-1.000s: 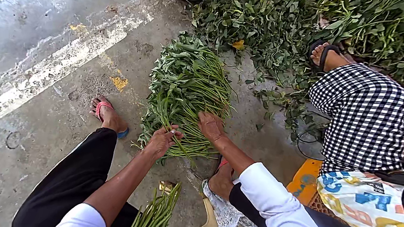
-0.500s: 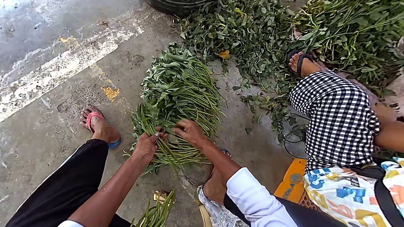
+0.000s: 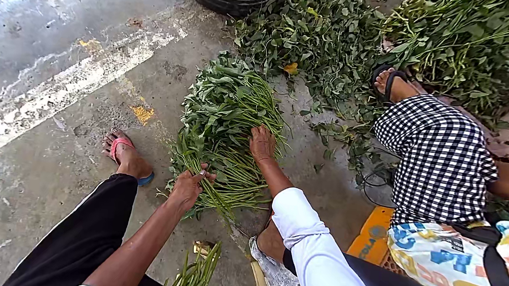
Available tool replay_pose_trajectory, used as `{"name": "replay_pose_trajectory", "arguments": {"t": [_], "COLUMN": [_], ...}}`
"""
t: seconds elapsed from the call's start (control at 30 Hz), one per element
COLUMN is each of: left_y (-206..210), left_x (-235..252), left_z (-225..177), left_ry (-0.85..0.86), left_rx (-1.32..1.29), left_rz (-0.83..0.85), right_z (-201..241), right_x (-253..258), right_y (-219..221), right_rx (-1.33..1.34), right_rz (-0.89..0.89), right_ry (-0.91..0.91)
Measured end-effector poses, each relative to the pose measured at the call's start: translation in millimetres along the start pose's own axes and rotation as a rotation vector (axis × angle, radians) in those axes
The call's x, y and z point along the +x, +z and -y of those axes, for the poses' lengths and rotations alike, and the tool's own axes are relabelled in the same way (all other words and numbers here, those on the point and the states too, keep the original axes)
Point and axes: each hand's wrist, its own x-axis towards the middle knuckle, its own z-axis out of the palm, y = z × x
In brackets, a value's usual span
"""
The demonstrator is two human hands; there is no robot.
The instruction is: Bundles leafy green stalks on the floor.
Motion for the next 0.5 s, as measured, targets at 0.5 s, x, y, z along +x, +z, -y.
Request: {"name": "replay_pose_trajectory", "arguments": {"t": [0.5], "left_y": [7.0], "left_x": [-3.1], "left_z": [2.7], "left_ry": [0.008], "left_rx": [0.06], "left_rz": [0.039], "right_z": [75.3], "right_x": [-123.2], "right_y": [-5.2], "right_rx": [0.762], "right_rz": [0.215], "right_ry": [-0.336]}}
